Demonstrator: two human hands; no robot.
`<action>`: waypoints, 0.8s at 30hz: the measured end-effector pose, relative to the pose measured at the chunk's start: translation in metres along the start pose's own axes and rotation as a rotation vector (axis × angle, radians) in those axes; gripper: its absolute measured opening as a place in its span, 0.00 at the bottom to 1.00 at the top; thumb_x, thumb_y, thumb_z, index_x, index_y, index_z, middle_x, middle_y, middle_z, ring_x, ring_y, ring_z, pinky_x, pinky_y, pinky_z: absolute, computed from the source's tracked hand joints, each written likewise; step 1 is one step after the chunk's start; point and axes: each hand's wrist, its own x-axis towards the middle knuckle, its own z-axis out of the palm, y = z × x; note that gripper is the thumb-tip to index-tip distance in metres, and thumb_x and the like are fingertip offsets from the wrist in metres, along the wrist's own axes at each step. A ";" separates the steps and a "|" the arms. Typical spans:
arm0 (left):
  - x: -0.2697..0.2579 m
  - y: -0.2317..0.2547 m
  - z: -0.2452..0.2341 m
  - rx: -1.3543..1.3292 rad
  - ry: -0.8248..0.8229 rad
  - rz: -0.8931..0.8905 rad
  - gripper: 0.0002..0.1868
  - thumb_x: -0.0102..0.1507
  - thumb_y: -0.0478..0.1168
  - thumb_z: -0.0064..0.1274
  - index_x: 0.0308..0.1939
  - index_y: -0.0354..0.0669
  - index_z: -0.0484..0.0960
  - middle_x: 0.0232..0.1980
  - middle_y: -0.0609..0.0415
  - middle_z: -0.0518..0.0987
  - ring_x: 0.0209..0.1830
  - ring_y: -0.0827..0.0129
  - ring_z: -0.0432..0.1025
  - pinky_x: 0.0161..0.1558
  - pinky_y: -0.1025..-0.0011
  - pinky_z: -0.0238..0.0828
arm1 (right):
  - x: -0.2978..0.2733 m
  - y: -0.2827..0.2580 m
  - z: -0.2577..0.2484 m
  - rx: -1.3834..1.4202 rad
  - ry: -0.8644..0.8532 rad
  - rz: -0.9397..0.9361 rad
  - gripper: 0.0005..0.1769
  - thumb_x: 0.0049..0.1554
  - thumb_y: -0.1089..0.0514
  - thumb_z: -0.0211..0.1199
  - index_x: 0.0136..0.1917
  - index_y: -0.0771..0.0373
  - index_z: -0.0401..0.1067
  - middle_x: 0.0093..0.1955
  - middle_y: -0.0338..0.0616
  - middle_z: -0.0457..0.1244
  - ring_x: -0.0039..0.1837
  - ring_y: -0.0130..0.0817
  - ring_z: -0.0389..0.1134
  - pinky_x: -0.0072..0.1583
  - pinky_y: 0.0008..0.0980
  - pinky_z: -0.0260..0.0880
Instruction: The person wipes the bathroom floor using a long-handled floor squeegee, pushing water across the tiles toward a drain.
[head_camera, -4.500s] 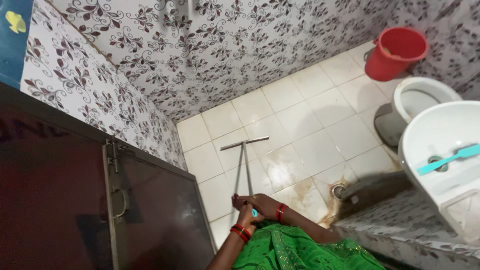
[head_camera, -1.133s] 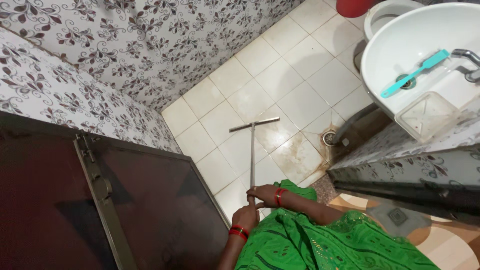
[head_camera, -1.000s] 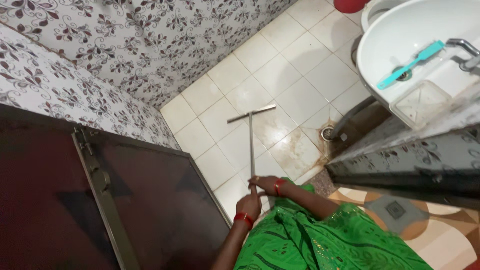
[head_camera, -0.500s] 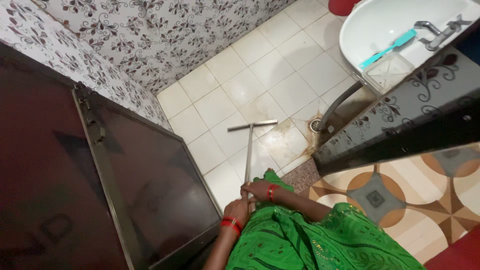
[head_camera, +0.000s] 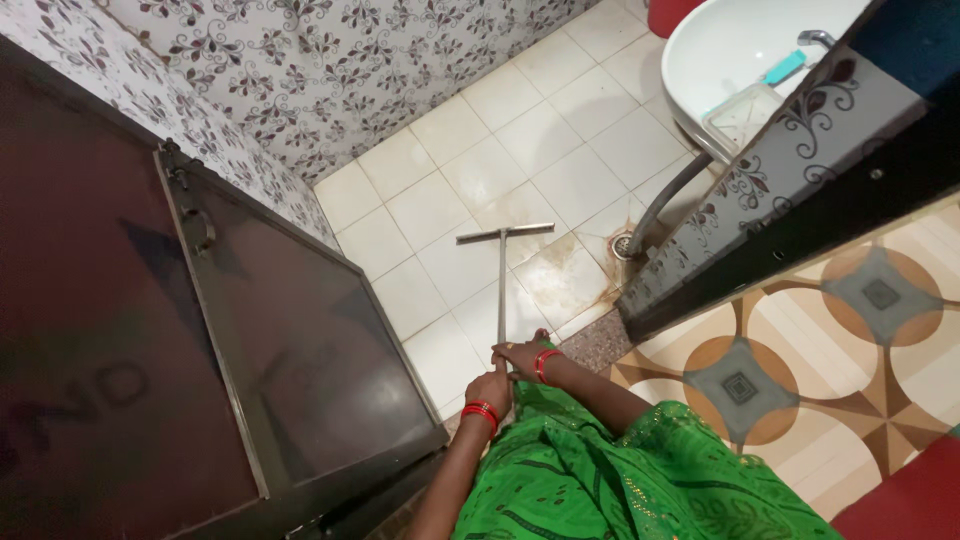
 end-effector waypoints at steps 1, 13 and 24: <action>-0.008 -0.001 0.000 -0.006 -0.009 -0.008 0.34 0.68 0.45 0.42 0.72 0.32 0.50 0.37 0.36 0.83 0.38 0.41 0.79 0.40 0.48 0.76 | -0.005 -0.005 0.002 -0.037 -0.049 0.058 0.34 0.57 0.50 0.66 0.74 0.48 0.58 0.77 0.34 0.54 0.66 0.46 0.66 0.69 0.68 0.50; -0.129 -0.007 -0.002 0.015 -0.116 -0.008 0.29 0.68 0.47 0.44 0.69 0.40 0.56 0.37 0.36 0.82 0.38 0.39 0.78 0.40 0.44 0.75 | -0.060 -0.051 0.043 0.200 0.012 -0.424 0.25 0.57 0.45 0.65 0.64 0.57 0.68 0.59 0.48 0.67 0.60 0.53 0.69 0.59 0.48 0.69; -0.127 0.003 0.029 -0.085 0.032 -0.055 0.19 0.68 0.46 0.39 0.61 0.52 0.76 0.38 0.38 0.83 0.39 0.42 0.78 0.43 0.44 0.75 | -0.042 -0.034 0.065 0.101 0.009 -0.466 0.25 0.53 0.44 0.68 0.60 0.55 0.70 0.58 0.48 0.67 0.58 0.52 0.70 0.58 0.50 0.69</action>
